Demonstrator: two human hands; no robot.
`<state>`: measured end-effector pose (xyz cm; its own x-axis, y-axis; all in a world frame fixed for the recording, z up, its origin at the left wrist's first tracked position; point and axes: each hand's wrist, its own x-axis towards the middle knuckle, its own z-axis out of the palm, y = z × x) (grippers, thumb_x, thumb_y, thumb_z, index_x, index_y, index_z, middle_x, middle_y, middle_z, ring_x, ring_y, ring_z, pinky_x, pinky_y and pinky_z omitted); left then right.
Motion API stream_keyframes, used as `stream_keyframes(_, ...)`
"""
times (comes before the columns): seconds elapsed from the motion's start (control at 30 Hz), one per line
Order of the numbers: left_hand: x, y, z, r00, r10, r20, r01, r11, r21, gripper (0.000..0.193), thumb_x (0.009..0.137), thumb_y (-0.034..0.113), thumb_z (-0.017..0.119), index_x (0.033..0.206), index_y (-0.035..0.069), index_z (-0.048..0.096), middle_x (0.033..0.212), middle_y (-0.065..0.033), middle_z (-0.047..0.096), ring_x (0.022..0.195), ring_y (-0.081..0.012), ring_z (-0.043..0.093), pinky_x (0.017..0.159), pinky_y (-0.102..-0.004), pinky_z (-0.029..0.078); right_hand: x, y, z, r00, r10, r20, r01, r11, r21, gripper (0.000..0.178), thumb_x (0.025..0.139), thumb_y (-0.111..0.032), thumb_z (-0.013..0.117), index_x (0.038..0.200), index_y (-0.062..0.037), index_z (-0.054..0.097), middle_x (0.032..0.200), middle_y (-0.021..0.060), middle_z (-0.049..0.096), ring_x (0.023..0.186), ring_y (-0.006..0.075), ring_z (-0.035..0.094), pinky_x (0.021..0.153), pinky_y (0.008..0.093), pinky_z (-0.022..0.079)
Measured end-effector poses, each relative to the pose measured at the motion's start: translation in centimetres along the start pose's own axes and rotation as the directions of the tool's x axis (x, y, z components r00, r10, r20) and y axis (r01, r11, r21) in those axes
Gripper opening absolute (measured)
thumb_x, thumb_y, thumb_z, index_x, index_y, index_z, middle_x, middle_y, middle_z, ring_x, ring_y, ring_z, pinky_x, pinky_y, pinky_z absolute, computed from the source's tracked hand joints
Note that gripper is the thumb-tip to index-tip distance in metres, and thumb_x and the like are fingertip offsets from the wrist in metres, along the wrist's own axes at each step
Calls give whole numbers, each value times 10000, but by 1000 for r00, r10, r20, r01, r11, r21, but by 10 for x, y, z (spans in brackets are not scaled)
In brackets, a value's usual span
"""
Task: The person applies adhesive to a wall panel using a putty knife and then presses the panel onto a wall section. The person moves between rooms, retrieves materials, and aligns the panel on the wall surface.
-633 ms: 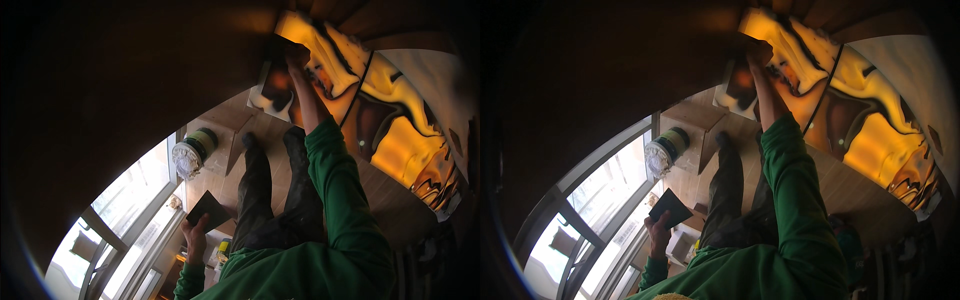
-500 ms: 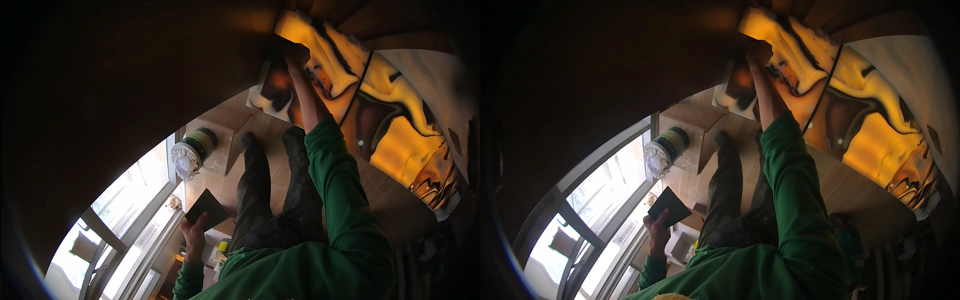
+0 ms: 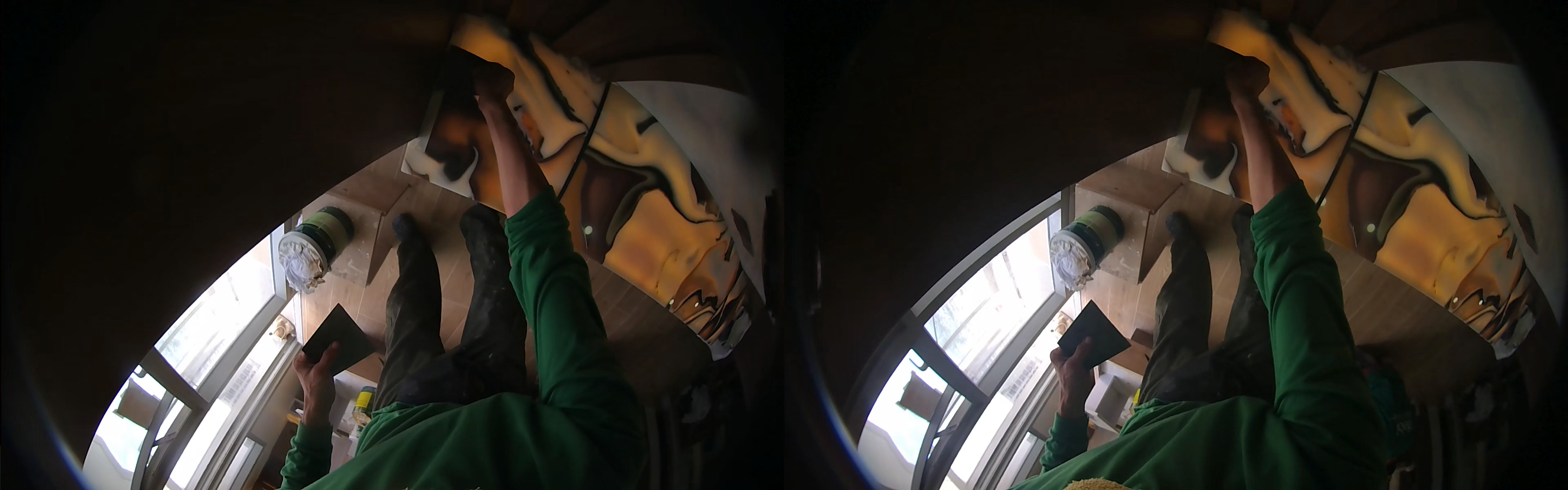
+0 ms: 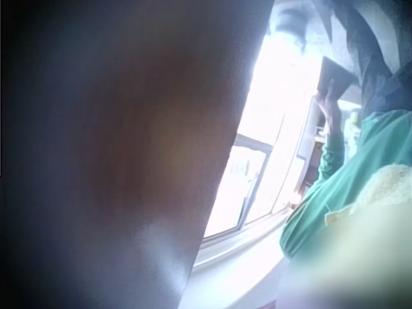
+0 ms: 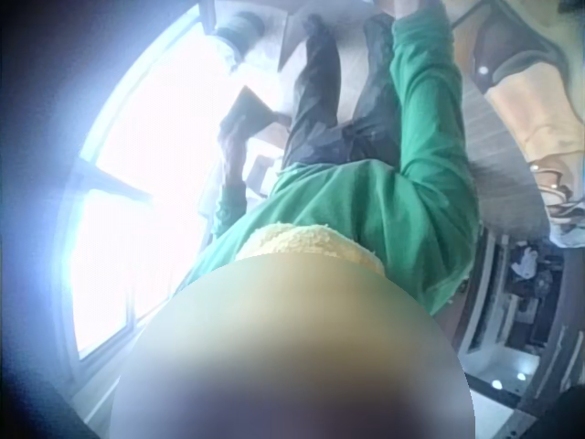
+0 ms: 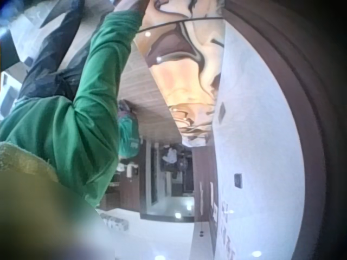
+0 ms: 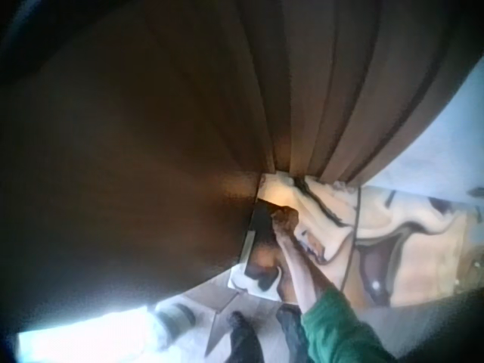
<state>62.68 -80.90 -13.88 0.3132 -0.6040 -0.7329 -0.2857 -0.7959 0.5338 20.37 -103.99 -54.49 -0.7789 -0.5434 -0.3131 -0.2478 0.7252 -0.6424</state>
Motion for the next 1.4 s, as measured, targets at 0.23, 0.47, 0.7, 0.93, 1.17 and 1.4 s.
stream_keyframes(0.23, 1, 0, 0, 1000, -10, 8, 10, 1000, 19, 180, 842, 72, 712, 1012, 13, 713, 909, -32, 708, 801, -108, 654, 756, -273, 539, 4, 0, 9, 987, 115, 111, -129, 984, 124, 274, 857, -247, 603, 847, 6, 708, 878, 162, 713, 873, 271, 707, 762, 380, 563)
stream_keyframes(0.47, 3, 2, 7, 1000, 28, 13, -29, 997, 71, 170, 842, 79, 705, 993, 2, 696, 903, -31, 692, 787, -113, 644, 728, -276, 529, 5, -1, 8, 997, -14, -69, 3, 988, -151, 308, 800, -309, 639, 852, -20, 733, 873, 170, 719, 887, 320, 704, 789, 409, 563)
stream_keyframes(0.7, 9, 20, 31, 996, 47, 78, -53, 996, 67, 239, 849, 117, 716, 1042, -17, 674, 942, -54, 692, 820, -130, 653, 733, -285, 543, -45, -43, -79, 998, -17, -55, 23, 994, 110, 270, 764, -279, 676, 761, -12, 721, 801, 219, 699, 794, 400, 688, 720, 487, 535)
stream_keyframes(0.93, 46, 69, 122, 703, 454, 547, -650, 723, 235, 328, 764, 11, 720, 1087, -15, 668, 1031, -132, 695, 908, -200, 669, 842, -304, 525, -171, -11, -201, 749, -41, 661, -661, 25, 750, 201, 813, -79, 609, 995, -4, 654, 854, 91, 674, 774, 214, 645, 730, 319, 503)
stream_keyframes(1.17, 34, 120, 208, 340, 599, 725, -925, 352, 144, 500, 675, -104, 618, 1162, 4, 655, 1107, -236, 665, 1081, -332, 642, 936, -348, 494, -263, -19, -241, 605, -98, 790, -785, -236, 572, 246, 948, -171, 492, 1051, 30, 590, 856, 123, 666, 666, 248, 679, 510, 313, 548)
stream_keyframes(1.4, 31, 132, 203, 317, 601, 733, -939, 310, 152, 541, 656, -127, 574, 1168, 26, 660, 1116, -213, 666, 1122, -384, 589, 988, -390, 438, -259, 13, -263, 454, -557, 695, -891, -289, 351, 165, 892, -108, 542, 927, 15, 647, 852, 103, 670, 693, 185, 657, 610, 287, 537)
